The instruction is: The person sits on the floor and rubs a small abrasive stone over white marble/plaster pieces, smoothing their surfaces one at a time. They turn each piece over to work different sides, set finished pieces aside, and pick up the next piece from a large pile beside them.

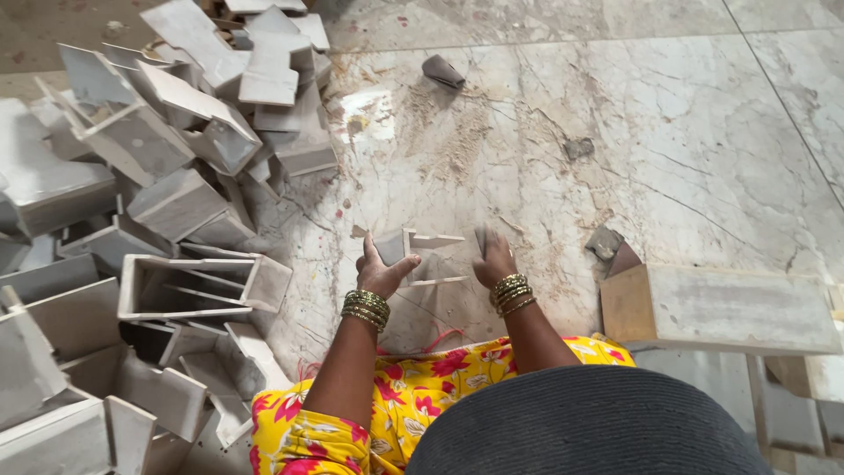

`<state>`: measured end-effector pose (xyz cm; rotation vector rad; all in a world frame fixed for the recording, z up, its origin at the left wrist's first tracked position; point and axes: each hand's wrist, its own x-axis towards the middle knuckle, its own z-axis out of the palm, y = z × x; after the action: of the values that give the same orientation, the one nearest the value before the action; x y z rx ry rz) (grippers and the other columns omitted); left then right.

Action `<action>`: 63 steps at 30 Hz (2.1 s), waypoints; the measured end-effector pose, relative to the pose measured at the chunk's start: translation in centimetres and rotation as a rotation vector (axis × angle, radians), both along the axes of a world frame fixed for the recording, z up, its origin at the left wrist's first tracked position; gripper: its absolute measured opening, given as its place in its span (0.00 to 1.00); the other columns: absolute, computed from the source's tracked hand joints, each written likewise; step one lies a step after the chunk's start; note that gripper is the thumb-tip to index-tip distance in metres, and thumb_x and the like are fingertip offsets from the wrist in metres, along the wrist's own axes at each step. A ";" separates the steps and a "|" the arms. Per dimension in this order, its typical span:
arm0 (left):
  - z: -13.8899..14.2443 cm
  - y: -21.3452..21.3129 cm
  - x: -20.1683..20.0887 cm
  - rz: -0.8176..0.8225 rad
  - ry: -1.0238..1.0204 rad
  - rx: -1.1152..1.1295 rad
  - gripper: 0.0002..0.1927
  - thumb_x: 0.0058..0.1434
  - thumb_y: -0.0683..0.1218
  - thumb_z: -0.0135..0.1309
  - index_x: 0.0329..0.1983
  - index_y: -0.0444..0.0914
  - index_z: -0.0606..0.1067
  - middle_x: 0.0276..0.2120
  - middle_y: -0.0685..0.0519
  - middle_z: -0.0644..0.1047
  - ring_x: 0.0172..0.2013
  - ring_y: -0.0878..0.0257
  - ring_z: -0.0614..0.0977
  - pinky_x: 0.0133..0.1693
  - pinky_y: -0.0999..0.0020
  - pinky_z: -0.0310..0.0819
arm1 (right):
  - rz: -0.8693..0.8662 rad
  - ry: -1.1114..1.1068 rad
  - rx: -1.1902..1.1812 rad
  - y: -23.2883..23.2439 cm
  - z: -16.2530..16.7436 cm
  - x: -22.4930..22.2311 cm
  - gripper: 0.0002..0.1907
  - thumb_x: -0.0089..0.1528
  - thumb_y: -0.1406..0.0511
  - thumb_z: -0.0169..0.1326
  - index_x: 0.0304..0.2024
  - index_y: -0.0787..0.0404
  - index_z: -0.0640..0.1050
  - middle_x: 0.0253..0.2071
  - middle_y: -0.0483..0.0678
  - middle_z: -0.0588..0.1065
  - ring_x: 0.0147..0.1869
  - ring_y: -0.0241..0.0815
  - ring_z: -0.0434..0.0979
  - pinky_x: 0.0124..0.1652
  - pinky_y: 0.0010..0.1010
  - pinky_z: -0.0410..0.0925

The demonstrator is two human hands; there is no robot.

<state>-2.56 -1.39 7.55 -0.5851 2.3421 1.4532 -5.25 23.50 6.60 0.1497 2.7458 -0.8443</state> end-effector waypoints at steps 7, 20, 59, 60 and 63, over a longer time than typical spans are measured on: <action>0.3 1.9 0.8 -0.225 0.095 -0.150 0.76 0.36 0.67 0.71 0.79 0.44 0.36 0.69 0.31 0.53 0.69 0.38 0.59 0.68 0.52 0.56 | 0.212 0.262 0.000 -2.7 1.4 1.7 0.45 0.47 0.77 0.49 0.69 0.49 0.65 0.75 0.62 0.56 0.77 0.65 0.49 0.67 0.55 0.47; -1.2 1.6 1.7 -0.493 0.539 -0.350 0.81 0.28 0.64 0.72 0.77 0.38 0.33 0.71 0.36 0.49 0.71 0.40 0.48 0.70 0.43 0.38 | 0.267 0.231 -0.823 -0.1 2.2 0.3 0.43 0.55 0.72 0.49 0.74 0.61 0.57 0.74 0.60 0.60 0.80 0.57 0.56 0.73 0.40 0.53; 0.4 2.5 1.9 -0.610 0.363 -0.381 0.84 0.24 0.60 0.73 0.78 0.46 0.31 0.73 0.38 0.49 0.72 0.37 0.53 0.70 0.51 0.50 | -0.144 -0.070 -0.460 0.2 0.0 -0.7 0.27 0.71 0.55 0.38 0.67 0.63 0.62 0.69 0.59 0.58 0.73 0.53 0.56 0.67 0.40 0.55; 0.2 2.1 1.5 -0.585 0.374 -0.326 0.85 0.22 0.60 0.73 0.79 0.47 0.31 0.74 0.40 0.49 0.72 0.38 0.54 0.70 0.53 0.52 | -0.245 -0.026 -0.428 0.4 -0.2 -0.4 0.26 0.72 0.55 0.39 0.66 0.64 0.64 0.67 0.59 0.60 0.70 0.53 0.59 0.66 0.41 0.57; -1.3 0.9 0.6 -0.321 0.259 0.026 0.89 0.21 0.65 0.70 0.77 0.43 0.23 0.72 0.37 0.49 0.71 0.41 0.57 0.70 0.57 0.58 | -0.497 0.208 -0.370 -0.2 0.4 1.3 0.23 0.72 0.56 0.41 0.61 0.65 0.68 0.60 0.61 0.66 0.64 0.54 0.67 0.61 0.43 0.64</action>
<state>-2.01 -0.52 6.28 -0.0066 2.4606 1.4750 -3.93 23.29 7.00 0.7264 2.7090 -1.5573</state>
